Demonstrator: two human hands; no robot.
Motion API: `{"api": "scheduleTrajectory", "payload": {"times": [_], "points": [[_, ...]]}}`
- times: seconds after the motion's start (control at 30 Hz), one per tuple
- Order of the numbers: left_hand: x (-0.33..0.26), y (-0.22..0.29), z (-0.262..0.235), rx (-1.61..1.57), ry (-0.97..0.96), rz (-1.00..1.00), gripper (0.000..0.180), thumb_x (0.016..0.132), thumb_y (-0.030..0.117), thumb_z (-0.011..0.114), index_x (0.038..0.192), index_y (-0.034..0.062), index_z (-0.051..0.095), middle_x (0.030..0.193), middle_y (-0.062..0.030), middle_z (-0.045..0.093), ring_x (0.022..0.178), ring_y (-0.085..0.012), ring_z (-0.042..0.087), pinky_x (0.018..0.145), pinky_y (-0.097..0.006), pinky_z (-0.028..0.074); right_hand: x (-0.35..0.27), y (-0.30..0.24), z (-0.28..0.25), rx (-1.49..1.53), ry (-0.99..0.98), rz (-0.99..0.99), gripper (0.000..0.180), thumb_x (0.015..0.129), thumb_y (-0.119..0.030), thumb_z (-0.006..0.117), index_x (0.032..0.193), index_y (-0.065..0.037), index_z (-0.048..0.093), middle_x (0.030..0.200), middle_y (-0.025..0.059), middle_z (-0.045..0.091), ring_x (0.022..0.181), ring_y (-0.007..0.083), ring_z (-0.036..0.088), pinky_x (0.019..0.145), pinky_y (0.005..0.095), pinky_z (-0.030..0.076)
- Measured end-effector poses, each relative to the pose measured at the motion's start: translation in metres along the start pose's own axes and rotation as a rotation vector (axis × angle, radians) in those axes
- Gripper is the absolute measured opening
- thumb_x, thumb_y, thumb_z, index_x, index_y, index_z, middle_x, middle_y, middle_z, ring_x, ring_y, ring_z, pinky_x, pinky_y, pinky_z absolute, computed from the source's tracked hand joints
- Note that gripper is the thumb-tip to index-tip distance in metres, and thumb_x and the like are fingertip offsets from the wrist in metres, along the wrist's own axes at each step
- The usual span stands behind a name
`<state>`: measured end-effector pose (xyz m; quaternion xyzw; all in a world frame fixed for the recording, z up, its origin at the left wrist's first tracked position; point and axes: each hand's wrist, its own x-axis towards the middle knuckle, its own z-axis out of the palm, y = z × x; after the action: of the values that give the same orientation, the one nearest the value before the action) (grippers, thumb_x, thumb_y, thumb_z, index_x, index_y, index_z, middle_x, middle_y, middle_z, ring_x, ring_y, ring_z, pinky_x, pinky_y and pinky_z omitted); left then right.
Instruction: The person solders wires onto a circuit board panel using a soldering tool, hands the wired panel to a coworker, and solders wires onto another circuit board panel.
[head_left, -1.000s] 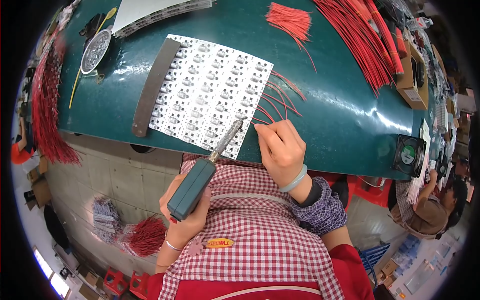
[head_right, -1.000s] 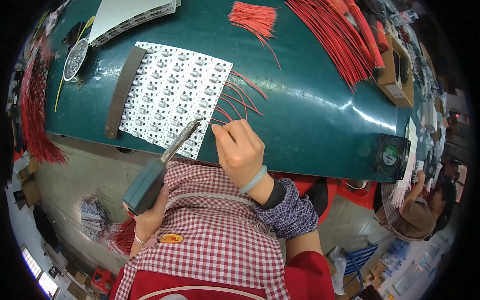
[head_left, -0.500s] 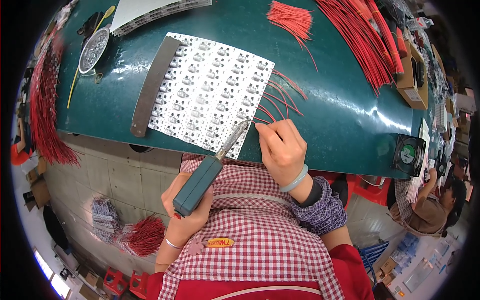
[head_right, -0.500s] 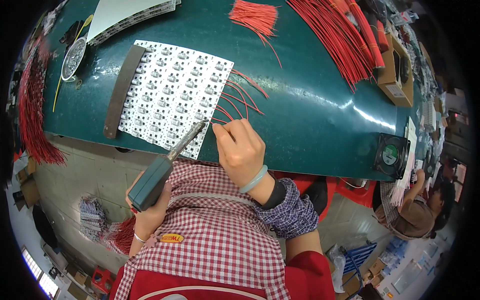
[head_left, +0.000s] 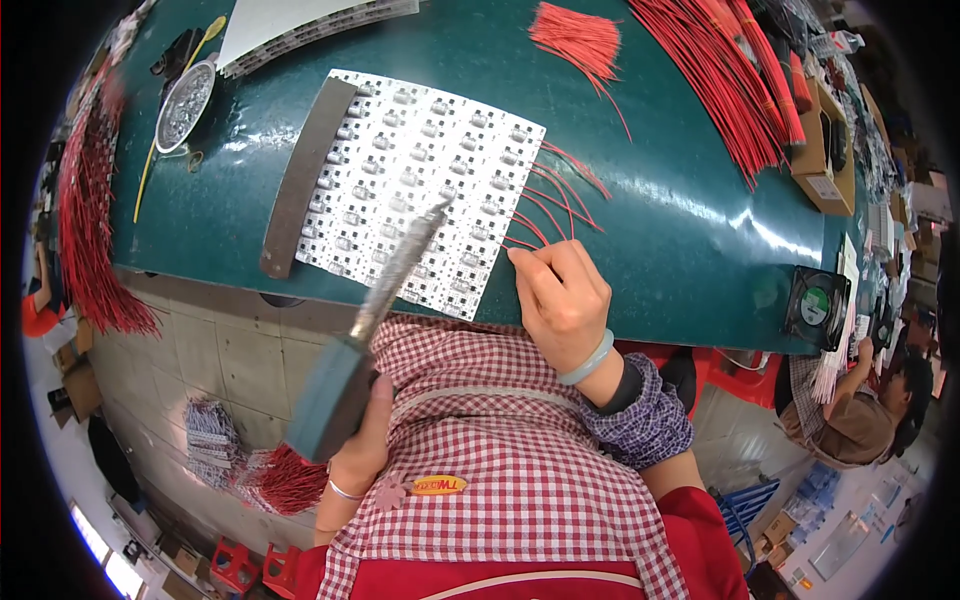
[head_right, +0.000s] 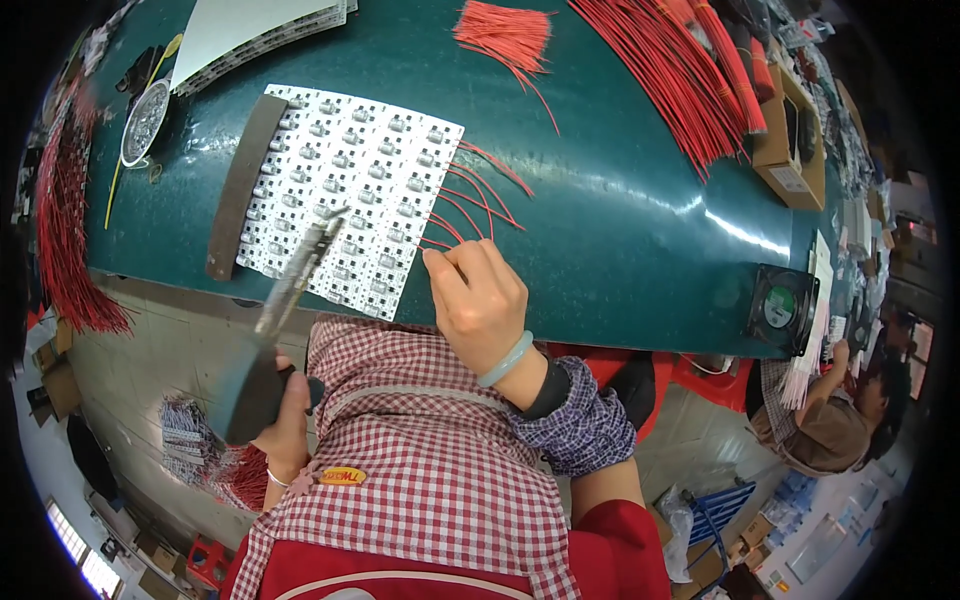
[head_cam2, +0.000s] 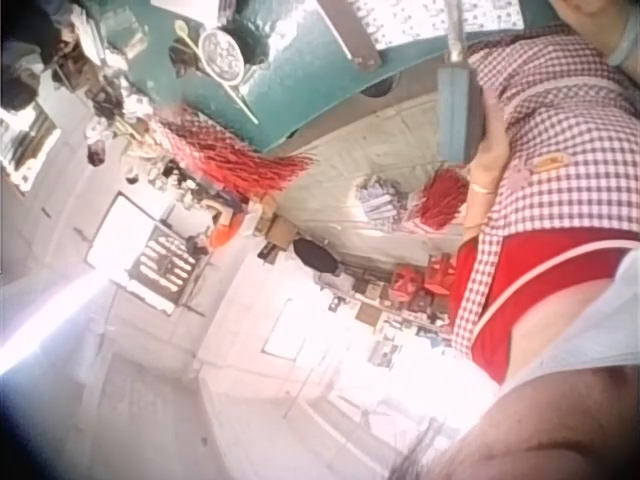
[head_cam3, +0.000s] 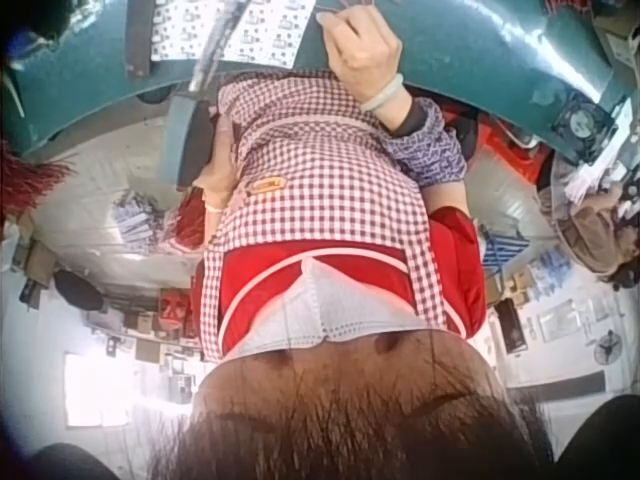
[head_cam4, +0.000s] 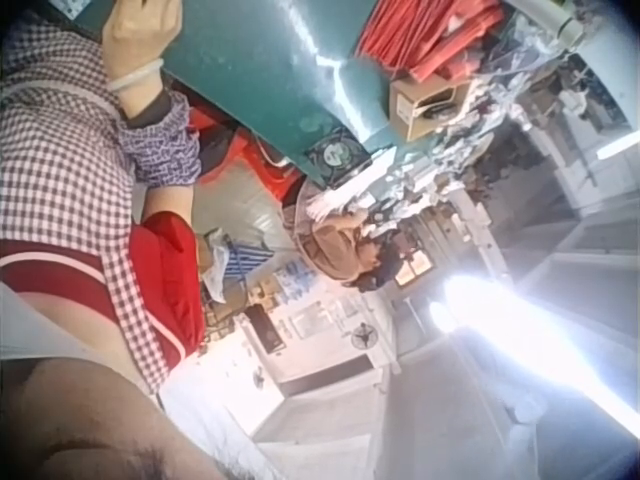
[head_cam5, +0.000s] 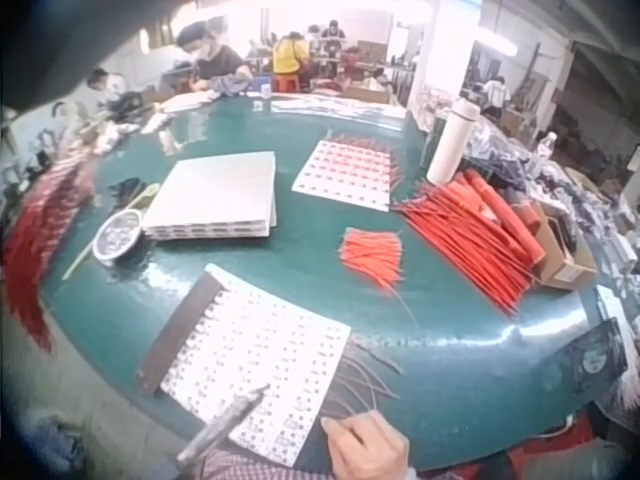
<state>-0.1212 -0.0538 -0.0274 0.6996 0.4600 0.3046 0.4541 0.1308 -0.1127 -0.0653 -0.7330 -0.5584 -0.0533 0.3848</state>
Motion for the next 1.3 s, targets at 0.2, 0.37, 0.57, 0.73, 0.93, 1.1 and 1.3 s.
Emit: {"api": "scheduleTrajectory", "payload": {"times": [0.2,0.37,0.57,0.73,0.93,1.1,1.3], "points": [[0.016,0.003,-0.002,-0.246,0.111,-0.077,0.036,0.086,-0.007,0.071,0.120,-0.0037,0.063,0.114,-0.0114,0.068,0.091,-0.0168,0.064,0.078,-0.032,0.054,0.004,-0.007,-0.010,0.006,-0.072,0.059,0.022,0.074,0.007,0.074,0.095,0.000,0.070,0.079,0.0081,0.058,0.070,0.0238,0.059,0.058,0.0338,0.049],[0.035,-0.002,0.006,-0.427,0.187,-0.097,0.044,0.084,-0.010,0.069,0.126,-0.0038,0.058,0.119,-0.0139,0.065,0.073,-0.0114,0.058,0.053,-0.024,0.045,0.044,0.006,-0.045,0.051,-0.172,0.077,0.020,0.077,0.003,0.076,0.095,-0.002,0.070,0.096,0.0124,0.067,0.084,0.0284,0.065,0.069,0.0350,0.054],[0.058,-0.003,0.009,-0.411,0.192,-0.056,0.045,0.084,-0.010,0.068,0.127,-0.0042,0.057,0.118,-0.0150,0.065,0.070,-0.0114,0.057,0.053,-0.024,0.045,0.125,0.096,-0.031,-0.287,-0.061,-0.035,0.016,0.079,-0.003,0.073,0.094,-0.004,0.066,0.097,0.0093,0.058,0.089,0.0293,0.059,0.074,0.0387,0.052],[0.061,0.009,0.024,-0.374,0.286,-0.161,0.041,0.082,-0.011,0.065,0.122,-0.0070,0.060,0.117,-0.0156,0.064,0.065,-0.0112,0.054,0.050,-0.025,0.041,0.149,0.138,0.001,-0.468,-0.179,-0.011,0.021,0.082,-0.009,0.073,0.095,0.000,0.059,0.100,0.0156,0.055,0.092,0.0327,0.056,0.078,0.0411,0.050],[0.068,0.009,0.024,-0.361,0.230,-0.186,0.043,0.082,-0.011,0.066,0.125,-0.0060,0.060,0.118,-0.0151,0.065,0.065,-0.0109,0.054,0.051,-0.025,0.042,0.160,0.146,0.002,-0.581,-0.407,-0.059,0.015,0.082,-0.005,0.064,0.093,0.001,0.057,0.096,0.0178,0.057,0.091,0.0345,0.057,0.076,0.0429,0.051],[0.071,0.010,0.021,-0.366,0.232,-0.153,0.040,0.083,-0.011,0.065,0.123,-0.0059,0.061,0.118,-0.0144,0.064,0.065,-0.0105,0.054,0.051,-0.025,0.042,0.170,0.140,-0.005,-0.578,-0.501,-0.074,0.014,0.079,-0.001,0.061,0.092,0.002,0.055,0.094,0.0177,0.058,0.090,0.0349,0.059,0.075,0.0445,0.051],[0.065,0.006,0.017,-0.389,0.206,-0.200,0.039,0.087,-0.010,0.067,0.125,-0.0037,0.059,0.111,-0.0105,0.065,0.068,-0.0089,0.055,0.058,-0.025,0.045,0.164,0.119,-0.022,-0.232,-0.381,0.105,0.011,0.085,0.003,0.059,0.093,0.003,0.051,0.092,0.0221,0.058,0.087,0.0421,0.059,0.074,0.0482,0.050]]}}
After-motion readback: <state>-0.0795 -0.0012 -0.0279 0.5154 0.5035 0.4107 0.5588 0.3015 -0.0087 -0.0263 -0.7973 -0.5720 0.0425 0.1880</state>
